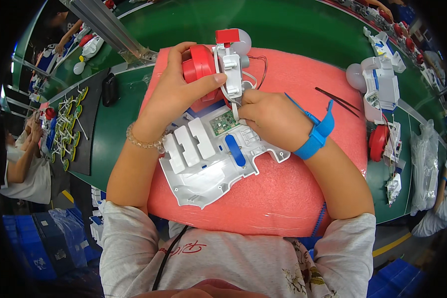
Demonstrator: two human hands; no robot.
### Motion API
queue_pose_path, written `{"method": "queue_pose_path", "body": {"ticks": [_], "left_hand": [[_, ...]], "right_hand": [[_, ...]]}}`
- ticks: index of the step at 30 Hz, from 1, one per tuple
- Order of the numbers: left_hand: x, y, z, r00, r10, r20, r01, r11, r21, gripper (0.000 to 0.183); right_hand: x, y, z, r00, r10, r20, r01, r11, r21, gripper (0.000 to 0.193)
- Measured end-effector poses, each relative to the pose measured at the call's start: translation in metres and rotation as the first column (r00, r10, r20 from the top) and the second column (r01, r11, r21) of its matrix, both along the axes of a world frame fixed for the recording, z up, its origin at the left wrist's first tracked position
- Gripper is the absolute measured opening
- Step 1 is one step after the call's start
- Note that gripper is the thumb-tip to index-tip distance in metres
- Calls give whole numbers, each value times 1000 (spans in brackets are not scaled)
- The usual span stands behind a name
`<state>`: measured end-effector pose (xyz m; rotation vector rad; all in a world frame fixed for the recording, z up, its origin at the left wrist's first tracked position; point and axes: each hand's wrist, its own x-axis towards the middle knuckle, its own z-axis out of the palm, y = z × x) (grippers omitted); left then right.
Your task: The person assembles a small electronic device on a pink foam pad. They connect wires to a circuit board, attach a red plastic component, and secure a yellow circular part. The person handles the device with both hands, occasionally using a tool to manipulate small parts.
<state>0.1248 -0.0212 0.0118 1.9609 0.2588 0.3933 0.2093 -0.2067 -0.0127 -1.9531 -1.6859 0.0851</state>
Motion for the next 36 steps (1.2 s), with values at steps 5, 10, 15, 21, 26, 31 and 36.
{"method": "queue_pose_path", "body": {"ticks": [5, 10, 15, 21, 26, 31, 36], "left_hand": [[1, 0, -1, 1000, -5, 11, 4, 999, 44, 86], [1, 0, -2, 1000, 1, 16, -2, 998, 59, 86], [1, 2, -4, 1000, 20, 16, -22, 995, 99, 84], [-1, -2, -10, 994, 23, 106, -40, 986, 162, 78], [-5, -11, -7, 982, -2, 191, -39, 977, 207, 77], [-10, -12, -5, 991, -25, 135, 12, 995, 96, 83], [-9, -9, -12, 961, -65, 268, 15, 983, 183, 89]], "right_hand": [[1, 0, -2, 1000, 8, 24, -8, 1000, 16, 6], [-1, 0, 1, 1000, -17, 11, 17, 1000, -22, 6], [-3, 1, 2, 1000, -26, 9, 27, 999, -33, 7], [-6, -1, -6, 995, -53, -83, 57, 997, 44, 8], [-9, -3, -12, 987, -141, -76, 147, 986, 74, 11], [-13, -8, -5, 982, -188, -8, 187, 982, -24, 15], [-12, -9, -5, 984, -178, 15, 179, 983, -35, 16]]}}
